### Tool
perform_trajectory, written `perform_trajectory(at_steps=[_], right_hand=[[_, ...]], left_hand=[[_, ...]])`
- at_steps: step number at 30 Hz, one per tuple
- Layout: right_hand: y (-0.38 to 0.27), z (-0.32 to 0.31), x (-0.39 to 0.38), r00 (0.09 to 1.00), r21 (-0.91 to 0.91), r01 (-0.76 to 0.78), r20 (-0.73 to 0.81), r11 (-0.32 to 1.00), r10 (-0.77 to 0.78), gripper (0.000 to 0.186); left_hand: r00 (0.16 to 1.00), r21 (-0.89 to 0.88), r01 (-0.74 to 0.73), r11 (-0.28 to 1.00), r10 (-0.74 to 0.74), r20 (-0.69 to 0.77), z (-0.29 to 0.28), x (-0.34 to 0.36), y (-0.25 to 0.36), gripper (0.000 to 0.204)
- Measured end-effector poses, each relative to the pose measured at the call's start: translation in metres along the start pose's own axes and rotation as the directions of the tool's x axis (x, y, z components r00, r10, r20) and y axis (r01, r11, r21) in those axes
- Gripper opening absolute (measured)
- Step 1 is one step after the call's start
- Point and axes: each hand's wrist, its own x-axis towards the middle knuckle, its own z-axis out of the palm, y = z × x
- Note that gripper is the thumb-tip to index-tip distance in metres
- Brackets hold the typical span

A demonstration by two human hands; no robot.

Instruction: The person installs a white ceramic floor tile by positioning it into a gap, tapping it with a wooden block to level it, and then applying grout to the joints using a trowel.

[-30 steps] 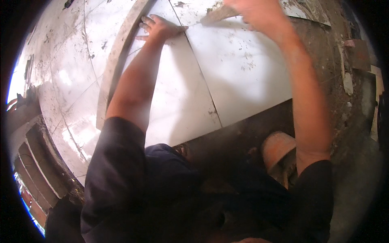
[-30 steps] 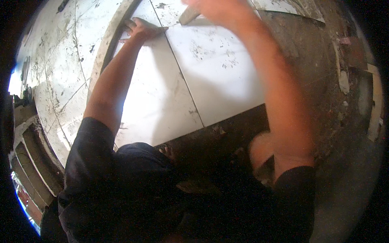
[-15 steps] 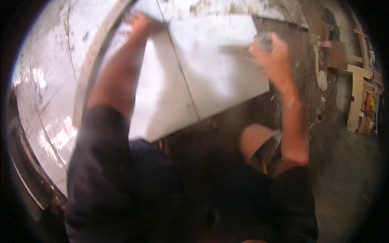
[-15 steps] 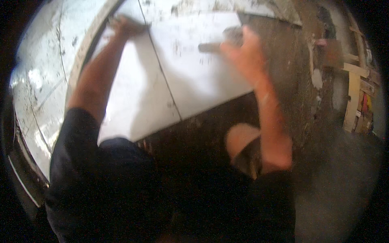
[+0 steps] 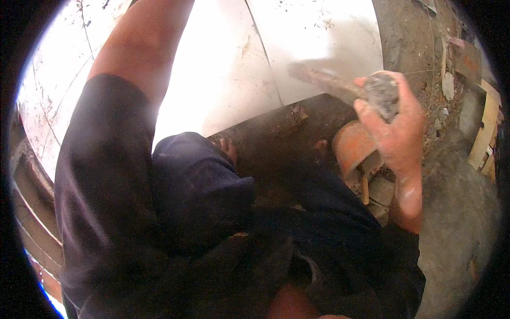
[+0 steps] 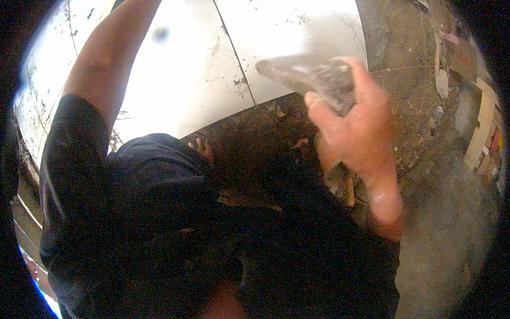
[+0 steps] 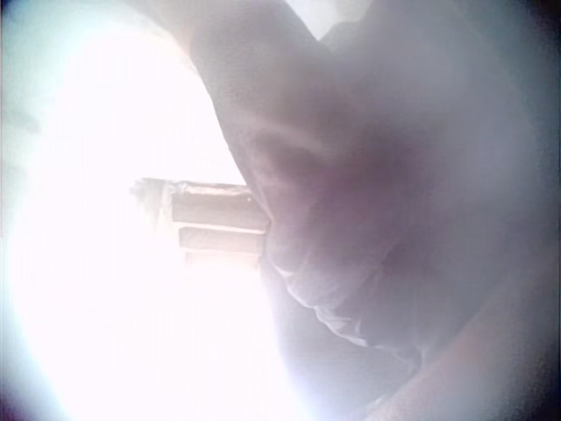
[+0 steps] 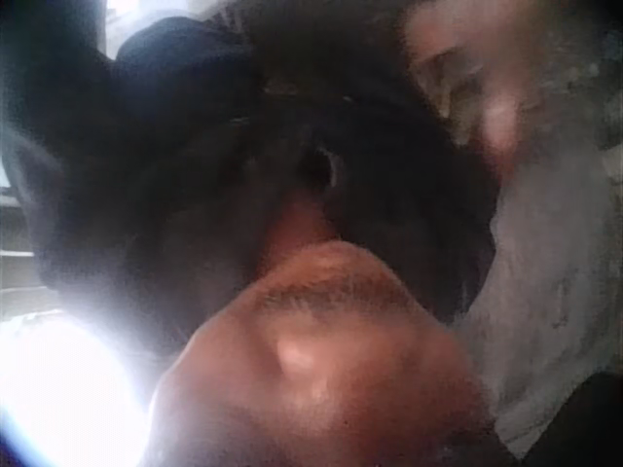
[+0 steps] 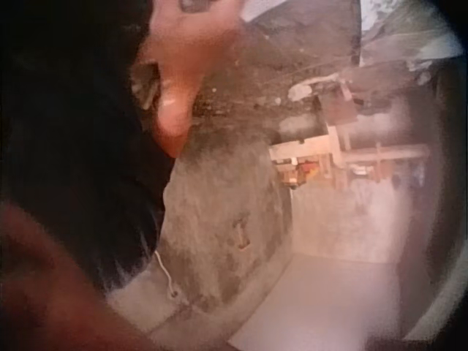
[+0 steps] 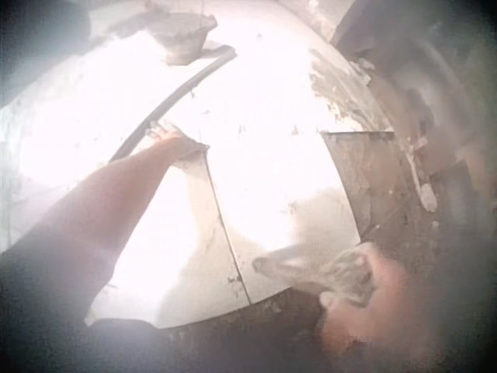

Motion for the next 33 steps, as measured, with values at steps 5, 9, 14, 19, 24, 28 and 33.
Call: perform_trajectory(at_steps=[5,9,14,19,24,28,33], right_hand=[[0.007,0.010,-0.004,1.000,0.055,0.026,0.010,0.998,-0.027,0.041],[0.011,-0.004,-0.004,0.996,0.057,0.070,-0.058,0.996,-0.067,0.038],[-0.006,-0.019,0.017,0.992,0.070,0.072,-0.111,0.995,-0.064,0.032],[0.017,-0.007,0.040,0.994,-0.022,0.101,-0.027,0.995,-0.101,0.032],[0.058,-0.023,0.064,0.966,-0.195,0.196,-0.129,0.961,-0.223,0.032],[0.016,-0.047,0.057,0.981,0.020,-0.015,-0.194,1.000,0.018,0.035],[0.009,-0.043,0.052,0.968,-0.133,-0.015,-0.249,0.991,-0.019,0.036]], left_hand=[[1.000,0.028,-0.006,1.000,0.006,0.005,-0.002,-0.007,0.002,0.136],[0.999,0.000,-0.034,0.999,0.034,0.013,-0.003,-0.002,-0.006,0.133],[1.000,0.042,-0.013,0.999,0.013,0.007,-0.003,-0.009,0.002,0.134],[1.000,-0.016,0.011,1.000,-0.012,-0.021,0.015,0.013,-0.003,0.132],[0.996,0.029,-0.080,0.996,0.081,-0.036,0.009,0.012,-0.008,0.134],[0.985,0.013,-0.155,0.988,0.156,-0.080,0.045,0.058,-0.032,0.137],[0.981,-0.120,-0.177,0.977,0.165,-0.101,0.057,0.085,-0.034,0.140]])
